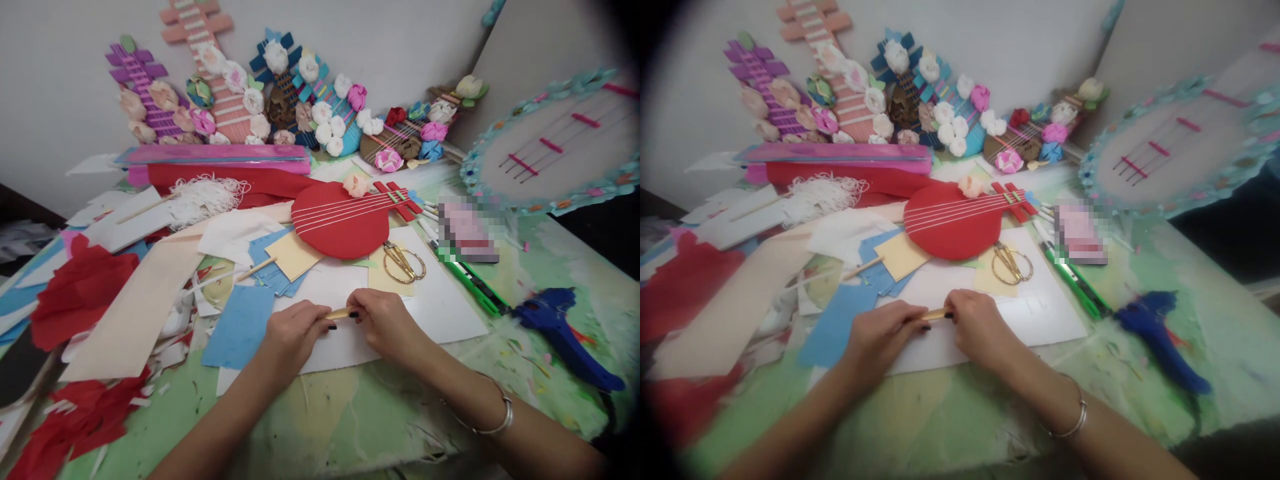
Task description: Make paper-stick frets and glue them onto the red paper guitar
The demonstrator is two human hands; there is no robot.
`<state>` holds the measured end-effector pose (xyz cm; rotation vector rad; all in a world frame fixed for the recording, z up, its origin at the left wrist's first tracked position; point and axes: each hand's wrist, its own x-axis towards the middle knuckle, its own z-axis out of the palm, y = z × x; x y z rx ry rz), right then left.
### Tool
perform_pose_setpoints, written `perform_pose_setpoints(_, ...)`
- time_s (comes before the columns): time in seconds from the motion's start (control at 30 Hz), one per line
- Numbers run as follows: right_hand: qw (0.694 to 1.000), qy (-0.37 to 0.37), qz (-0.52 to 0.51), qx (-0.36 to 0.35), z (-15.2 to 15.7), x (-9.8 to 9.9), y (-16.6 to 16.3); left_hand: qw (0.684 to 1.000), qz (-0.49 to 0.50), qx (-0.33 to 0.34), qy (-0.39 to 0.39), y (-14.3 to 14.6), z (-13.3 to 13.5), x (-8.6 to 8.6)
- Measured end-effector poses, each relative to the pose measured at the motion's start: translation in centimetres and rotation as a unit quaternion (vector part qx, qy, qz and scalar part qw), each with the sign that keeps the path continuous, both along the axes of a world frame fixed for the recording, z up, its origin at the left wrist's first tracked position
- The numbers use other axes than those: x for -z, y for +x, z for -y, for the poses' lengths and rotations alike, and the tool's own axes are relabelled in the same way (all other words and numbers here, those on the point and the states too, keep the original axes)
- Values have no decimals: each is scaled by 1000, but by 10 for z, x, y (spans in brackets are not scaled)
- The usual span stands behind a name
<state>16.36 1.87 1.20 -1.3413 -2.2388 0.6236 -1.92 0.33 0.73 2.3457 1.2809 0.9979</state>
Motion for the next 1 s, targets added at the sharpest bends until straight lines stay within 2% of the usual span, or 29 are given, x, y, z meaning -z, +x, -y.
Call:
perform_pose_setpoints(0.1, 1000, -6, -9, 4, -1, -1, 0, 1000, 3, -20, 12, 1, 3, 2)
perform_pose_setpoints(0.3, 998, -4, -43, 39, -2, -2, 0, 993, 90, -69, -43, 5, 3, 0)
perform_pose_setpoints(0.6, 992, 84, -83, 53, 6, 4, -8, 988, 102, -107, -51, 6, 0, -5)
perform_pose_setpoints(0.8, 988, 122, -76, 55, 10, 6, -11, 994, 59, -89, 23, 5, 3, -2)
perform_pose_setpoints(1.0, 988, 127, -74, 56, 12, 7, -12, 993, 31, -102, 43, 6, 2, 0)
